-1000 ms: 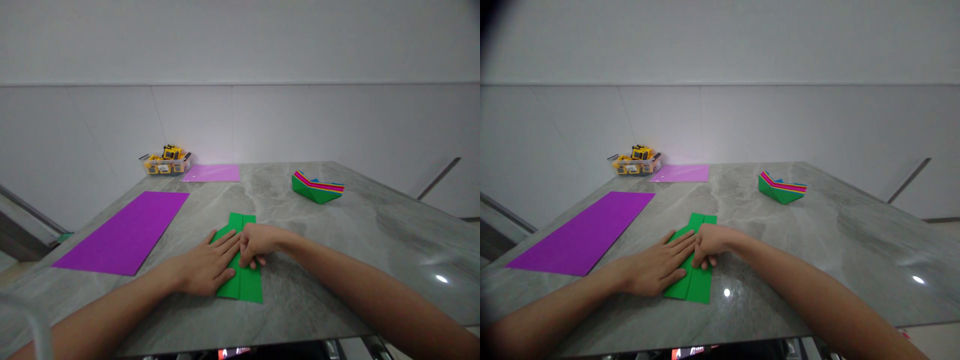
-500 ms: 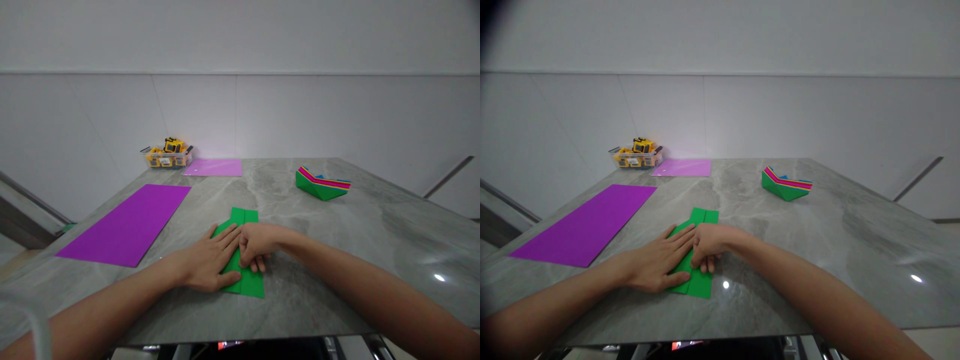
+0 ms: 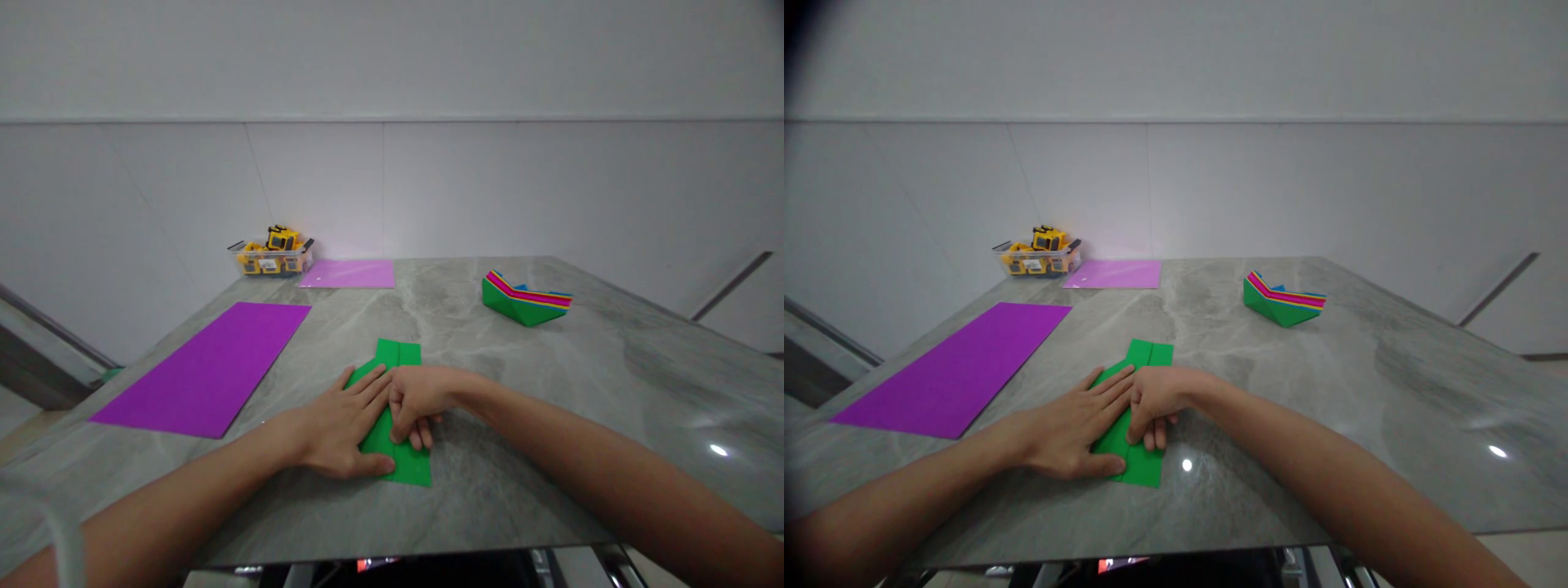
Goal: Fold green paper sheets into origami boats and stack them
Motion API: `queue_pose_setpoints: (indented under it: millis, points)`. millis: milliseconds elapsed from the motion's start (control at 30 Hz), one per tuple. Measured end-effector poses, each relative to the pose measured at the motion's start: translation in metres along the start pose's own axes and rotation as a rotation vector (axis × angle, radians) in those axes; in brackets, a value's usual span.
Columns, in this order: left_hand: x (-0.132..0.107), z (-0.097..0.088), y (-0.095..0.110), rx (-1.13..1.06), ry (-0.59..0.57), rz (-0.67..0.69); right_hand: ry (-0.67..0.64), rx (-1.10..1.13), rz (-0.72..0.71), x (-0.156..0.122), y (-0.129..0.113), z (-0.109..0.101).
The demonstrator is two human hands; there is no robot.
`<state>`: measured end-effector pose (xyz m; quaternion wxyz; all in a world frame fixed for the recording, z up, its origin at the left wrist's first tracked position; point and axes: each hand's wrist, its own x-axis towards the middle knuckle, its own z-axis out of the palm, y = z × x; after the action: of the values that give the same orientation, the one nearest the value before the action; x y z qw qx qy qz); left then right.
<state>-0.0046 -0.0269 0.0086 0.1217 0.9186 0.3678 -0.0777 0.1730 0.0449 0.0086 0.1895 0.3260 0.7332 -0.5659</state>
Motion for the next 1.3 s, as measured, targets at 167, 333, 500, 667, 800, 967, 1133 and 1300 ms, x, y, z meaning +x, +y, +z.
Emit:
queue_pose_setpoints:
  millis: [167,333,500,667,800,967,1133,1300]
  points:
    - [0.001,-0.001,0.001,-0.008,0.005,0.004,0.006,0.005,0.007,-0.001,-0.002,0.001]
    - [0.001,0.000,0.000,-0.013,0.013,0.007,-0.003,0.013,0.011,-0.002,-0.003,0.004]
    - [0.001,0.000,0.000,-0.019,0.022,0.004,0.006,0.014,-0.001,-0.001,-0.001,0.005]
    - [0.001,-0.001,0.000,-0.027,-0.003,0.010,-0.020,0.004,-0.014,0.000,-0.001,0.006]
    - [0.001,-0.001,0.000,-0.032,-0.004,0.003,-0.001,-0.025,-0.033,0.000,-0.001,0.007]
    - [0.001,-0.003,0.002,-0.048,-0.004,-0.007,-0.023,-0.044,-0.056,0.001,0.002,0.007]
    - [0.002,0.000,0.000,-0.056,0.014,0.005,-0.097,0.056,0.008,0.003,-0.001,0.012]
    - [0.002,0.002,-0.002,-0.069,0.025,0.009,-0.089,0.028,0.049,0.001,-0.006,0.016]
